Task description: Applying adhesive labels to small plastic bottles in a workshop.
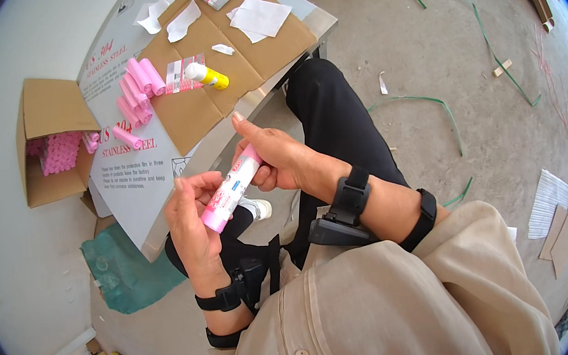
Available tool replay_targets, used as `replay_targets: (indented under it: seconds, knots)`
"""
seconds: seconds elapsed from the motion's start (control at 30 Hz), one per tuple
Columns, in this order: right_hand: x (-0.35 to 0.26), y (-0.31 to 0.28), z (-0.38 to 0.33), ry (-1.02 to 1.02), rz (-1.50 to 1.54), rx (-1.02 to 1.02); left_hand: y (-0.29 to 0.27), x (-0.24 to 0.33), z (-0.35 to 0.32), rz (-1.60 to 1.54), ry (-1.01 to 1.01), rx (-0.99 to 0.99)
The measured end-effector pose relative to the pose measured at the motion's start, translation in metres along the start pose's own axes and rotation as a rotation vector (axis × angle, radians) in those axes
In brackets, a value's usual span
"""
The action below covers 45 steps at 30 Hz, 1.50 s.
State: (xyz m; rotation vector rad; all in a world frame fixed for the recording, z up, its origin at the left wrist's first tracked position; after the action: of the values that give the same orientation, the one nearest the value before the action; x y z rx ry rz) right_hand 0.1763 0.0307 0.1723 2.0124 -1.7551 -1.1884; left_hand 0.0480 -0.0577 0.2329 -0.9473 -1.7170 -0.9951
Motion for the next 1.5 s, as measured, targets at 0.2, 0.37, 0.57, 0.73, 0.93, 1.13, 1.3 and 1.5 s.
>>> replay_targets:
  seconds: [0.2,0.37,0.57,0.73,0.93,1.13,1.3,1.5]
  knots:
    - [0.001,-0.003,0.003,-0.027,0.070,-0.015,0.002,0.011,-0.001,0.566,0.358,-0.260]
    - [-0.002,0.002,-0.001,0.014,0.101,0.000,0.012,0.020,-0.006,0.730,0.318,-0.284]
    - [0.004,0.001,0.000,0.010,0.118,-0.015,0.002,0.013,-0.002,0.741,0.283,-0.332]
    - [0.001,0.002,0.000,-0.008,0.132,-0.026,0.010,0.016,-0.007,0.465,0.279,-0.167]
    - [-0.001,0.001,0.001,-0.019,0.141,-0.002,0.001,0.014,-0.003,0.577,0.309,-0.223]
    - [0.001,0.004,0.010,-0.105,0.190,-0.044,-0.006,0.013,0.001,0.452,0.361,-0.159]
    - [0.009,0.027,0.016,-0.217,0.157,-0.125,-0.018,-0.019,0.010,-0.345,0.117,0.231]
    - [0.002,0.038,0.022,-0.257,-0.077,-0.155,-0.098,-0.026,0.043,-0.744,0.076,0.383]
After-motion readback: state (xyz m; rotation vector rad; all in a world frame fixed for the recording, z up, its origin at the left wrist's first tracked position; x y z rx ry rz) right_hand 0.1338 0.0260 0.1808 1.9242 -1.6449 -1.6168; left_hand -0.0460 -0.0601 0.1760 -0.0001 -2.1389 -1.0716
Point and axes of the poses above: each hand's wrist, its own z-axis towards the middle knuckle, its own y-axis out of the palm, x = y × z, the point moved 1 cm from there along z, towards the middle knuckle, and after that the axes turned 8 degrees about -z, right-handed, at the moved point
